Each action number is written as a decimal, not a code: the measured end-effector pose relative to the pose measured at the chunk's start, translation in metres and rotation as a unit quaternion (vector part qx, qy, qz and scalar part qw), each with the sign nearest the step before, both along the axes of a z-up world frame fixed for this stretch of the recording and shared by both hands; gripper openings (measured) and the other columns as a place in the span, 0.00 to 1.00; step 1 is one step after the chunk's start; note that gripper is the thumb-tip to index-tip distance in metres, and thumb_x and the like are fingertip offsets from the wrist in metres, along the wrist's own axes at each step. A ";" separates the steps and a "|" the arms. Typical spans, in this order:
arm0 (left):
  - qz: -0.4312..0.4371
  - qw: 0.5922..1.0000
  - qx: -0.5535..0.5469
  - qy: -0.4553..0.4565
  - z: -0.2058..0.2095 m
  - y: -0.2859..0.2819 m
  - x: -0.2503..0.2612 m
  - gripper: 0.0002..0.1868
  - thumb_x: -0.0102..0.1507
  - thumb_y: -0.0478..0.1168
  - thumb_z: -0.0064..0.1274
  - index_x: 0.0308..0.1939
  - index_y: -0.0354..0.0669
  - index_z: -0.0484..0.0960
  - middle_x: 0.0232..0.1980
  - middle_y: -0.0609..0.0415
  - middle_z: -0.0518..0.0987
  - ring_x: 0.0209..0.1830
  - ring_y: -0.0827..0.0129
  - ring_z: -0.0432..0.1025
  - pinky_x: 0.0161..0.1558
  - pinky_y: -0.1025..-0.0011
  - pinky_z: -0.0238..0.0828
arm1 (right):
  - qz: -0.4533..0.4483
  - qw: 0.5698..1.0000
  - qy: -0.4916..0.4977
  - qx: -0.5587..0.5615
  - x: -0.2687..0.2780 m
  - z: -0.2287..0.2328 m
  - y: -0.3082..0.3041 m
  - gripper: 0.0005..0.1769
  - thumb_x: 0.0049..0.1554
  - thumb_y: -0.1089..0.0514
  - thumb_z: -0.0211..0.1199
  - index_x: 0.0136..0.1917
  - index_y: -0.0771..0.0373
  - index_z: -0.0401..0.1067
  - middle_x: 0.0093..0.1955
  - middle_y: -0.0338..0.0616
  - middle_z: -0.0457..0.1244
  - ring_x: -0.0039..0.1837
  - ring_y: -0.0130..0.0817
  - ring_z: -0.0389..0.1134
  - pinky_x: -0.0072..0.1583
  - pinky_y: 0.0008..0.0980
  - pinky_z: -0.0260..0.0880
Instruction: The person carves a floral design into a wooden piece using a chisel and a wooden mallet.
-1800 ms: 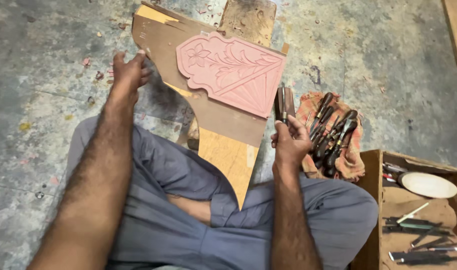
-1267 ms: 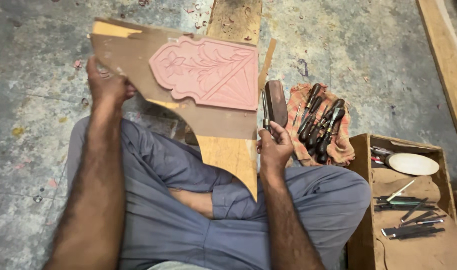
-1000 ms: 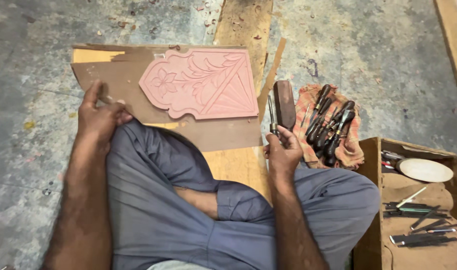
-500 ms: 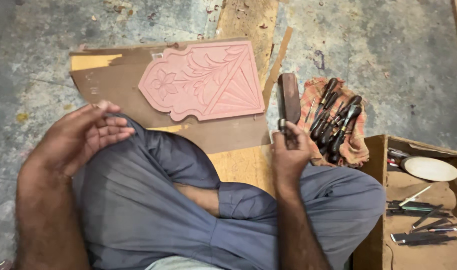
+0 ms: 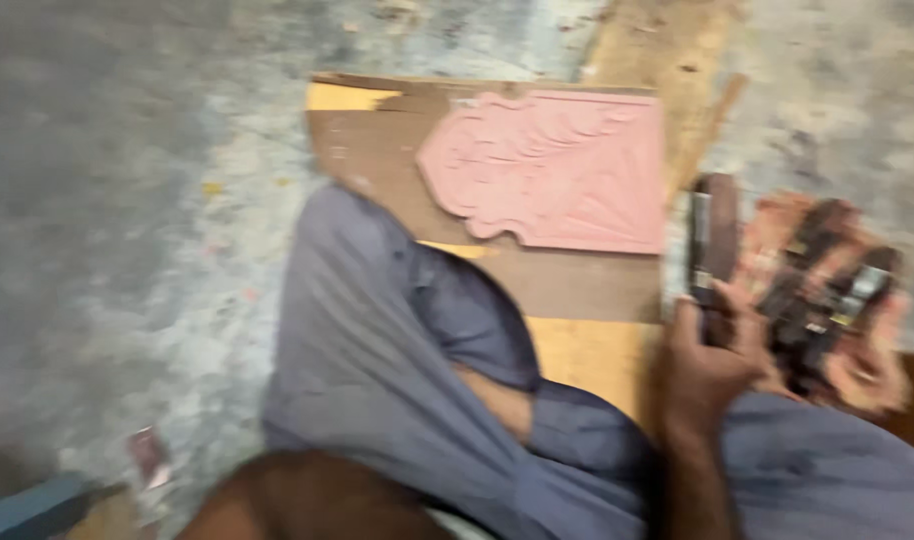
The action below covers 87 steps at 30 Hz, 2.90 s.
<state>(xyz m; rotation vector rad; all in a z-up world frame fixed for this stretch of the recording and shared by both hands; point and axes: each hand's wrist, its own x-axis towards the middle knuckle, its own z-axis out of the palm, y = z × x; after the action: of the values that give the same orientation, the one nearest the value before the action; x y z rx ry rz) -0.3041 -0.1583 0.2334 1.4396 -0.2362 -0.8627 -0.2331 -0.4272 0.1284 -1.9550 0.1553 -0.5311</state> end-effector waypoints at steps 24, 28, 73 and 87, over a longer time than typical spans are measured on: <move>-0.224 0.898 0.029 -0.377 -0.039 -0.056 0.073 0.24 0.69 0.44 0.60 0.68 0.47 0.76 0.68 0.45 0.78 0.67 0.58 0.72 0.66 0.61 0.67 | 0.016 0.998 0.000 0.053 0.004 0.006 0.006 0.16 0.60 0.69 0.65 0.62 0.70 0.72 0.57 0.42 0.66 0.57 0.27 0.70 0.60 0.26 0.72; -0.044 0.836 0.108 -0.536 -0.031 -0.026 0.127 0.25 0.70 0.44 0.60 0.70 0.48 0.75 0.71 0.44 0.77 0.71 0.57 0.71 0.69 0.60 0.65 | 0.016 0.992 -0.004 0.126 0.009 0.017 0.015 0.16 0.59 0.69 0.65 0.61 0.71 0.70 0.56 0.42 0.66 0.55 0.25 0.71 0.55 0.24 0.73; 0.083 0.796 0.361 -0.478 -0.072 -0.087 0.197 0.79 0.42 0.83 0.66 0.79 0.41 0.45 0.78 0.23 0.50 0.81 0.35 0.40 0.77 0.40 0.28 | 0.071 0.994 0.072 -0.040 -0.031 0.055 -0.005 0.14 0.59 0.69 0.67 0.58 0.68 0.75 0.51 0.38 0.65 0.48 0.19 0.67 0.50 0.20 0.68; 0.083 0.788 0.360 -0.493 -0.081 -0.086 0.197 0.80 0.43 0.87 0.61 0.80 0.41 0.42 0.79 0.22 0.48 0.82 0.35 0.40 0.77 0.40 0.27 | 0.072 0.990 0.093 -0.081 -0.028 0.066 -0.012 0.13 0.55 0.71 0.68 0.55 0.68 0.76 0.52 0.43 0.65 0.50 0.25 0.68 0.53 0.23 0.69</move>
<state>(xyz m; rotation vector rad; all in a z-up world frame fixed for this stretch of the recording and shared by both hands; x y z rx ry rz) -0.1076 -0.2446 0.1520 2.5197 -0.5869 0.0819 -0.2616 -0.4389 0.1941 -2.1545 0.0894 -0.2743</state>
